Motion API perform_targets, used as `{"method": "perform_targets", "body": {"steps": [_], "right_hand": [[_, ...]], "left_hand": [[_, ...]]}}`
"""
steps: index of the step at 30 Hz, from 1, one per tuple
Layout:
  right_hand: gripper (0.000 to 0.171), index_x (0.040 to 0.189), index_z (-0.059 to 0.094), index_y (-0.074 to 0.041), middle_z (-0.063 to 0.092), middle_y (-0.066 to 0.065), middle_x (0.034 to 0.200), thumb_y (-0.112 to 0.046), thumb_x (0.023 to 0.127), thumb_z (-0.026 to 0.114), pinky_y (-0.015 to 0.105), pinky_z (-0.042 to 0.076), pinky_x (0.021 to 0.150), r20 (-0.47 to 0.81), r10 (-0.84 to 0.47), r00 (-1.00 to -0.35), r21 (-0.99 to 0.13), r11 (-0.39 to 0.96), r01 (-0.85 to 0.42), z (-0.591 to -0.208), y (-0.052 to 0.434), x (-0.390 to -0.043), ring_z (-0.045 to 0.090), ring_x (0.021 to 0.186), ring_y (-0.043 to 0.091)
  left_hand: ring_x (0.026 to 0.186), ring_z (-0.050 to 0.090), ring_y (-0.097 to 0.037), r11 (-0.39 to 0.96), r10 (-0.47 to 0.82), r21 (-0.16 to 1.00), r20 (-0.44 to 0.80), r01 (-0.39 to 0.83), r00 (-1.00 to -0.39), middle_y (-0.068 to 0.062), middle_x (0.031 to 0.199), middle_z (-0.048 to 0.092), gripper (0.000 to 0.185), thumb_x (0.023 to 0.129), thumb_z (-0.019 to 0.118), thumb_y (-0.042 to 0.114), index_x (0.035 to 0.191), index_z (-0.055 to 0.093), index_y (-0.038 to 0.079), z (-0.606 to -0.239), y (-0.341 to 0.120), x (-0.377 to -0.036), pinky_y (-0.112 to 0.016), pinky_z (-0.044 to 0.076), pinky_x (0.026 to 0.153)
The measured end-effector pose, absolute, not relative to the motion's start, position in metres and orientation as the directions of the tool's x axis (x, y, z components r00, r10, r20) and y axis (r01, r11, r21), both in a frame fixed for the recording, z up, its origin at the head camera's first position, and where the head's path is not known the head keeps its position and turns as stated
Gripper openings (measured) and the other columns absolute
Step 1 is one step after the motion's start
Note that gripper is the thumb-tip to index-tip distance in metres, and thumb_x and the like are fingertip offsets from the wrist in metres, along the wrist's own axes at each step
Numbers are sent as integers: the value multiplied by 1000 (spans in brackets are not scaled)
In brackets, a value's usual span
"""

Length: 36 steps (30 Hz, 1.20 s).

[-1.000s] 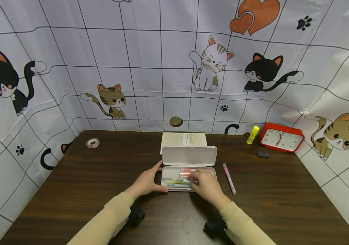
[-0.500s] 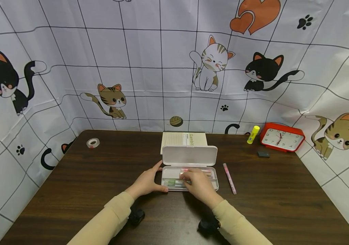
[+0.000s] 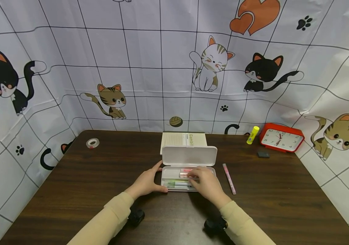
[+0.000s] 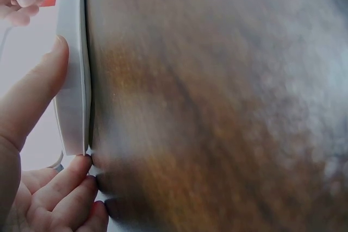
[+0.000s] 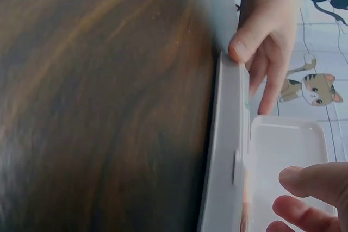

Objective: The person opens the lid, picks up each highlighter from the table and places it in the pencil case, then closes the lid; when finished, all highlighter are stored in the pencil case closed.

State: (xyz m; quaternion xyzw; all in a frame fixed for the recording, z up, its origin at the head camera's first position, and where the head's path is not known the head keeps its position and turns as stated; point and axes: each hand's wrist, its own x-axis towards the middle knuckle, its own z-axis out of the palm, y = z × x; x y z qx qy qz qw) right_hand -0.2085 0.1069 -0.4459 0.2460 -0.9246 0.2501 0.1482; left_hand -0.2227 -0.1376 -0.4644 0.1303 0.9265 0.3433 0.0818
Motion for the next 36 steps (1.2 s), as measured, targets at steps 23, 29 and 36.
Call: {"method": "perform_targets", "body": {"steps": [23,29,36], "right_hand": [[17,94,72,-13,64,-1,81,-9,78,76,37,50,73,340,-255,-905,-436,810,-392,-446,155,-209,59,73,16],[17,97,73,-11,62,-2,78,-10,80,74,33,45,63,294,-215,-931,-447,830,-333,-446,173,-209,53,71,14],[16,96,72,-10,62,0,81,-7,80,73,32,45,63,279,-169,-945,-457,842,-285,-448,200,-209,53,71,14]], "left_hand": [[126,47,-35,731,304,651,-46,203,-951,-13,137,53,112,66,86,40,151,22,6,-468,-138,-224,-52,36,103],[126,47,-35,736,300,646,-43,202,-953,-13,136,53,112,65,86,40,151,23,6,-466,-138,-222,-52,37,102],[127,46,-36,735,309,647,-53,203,-950,-13,138,52,112,66,85,42,151,22,6,-467,-138,-222,-52,36,103]]}}
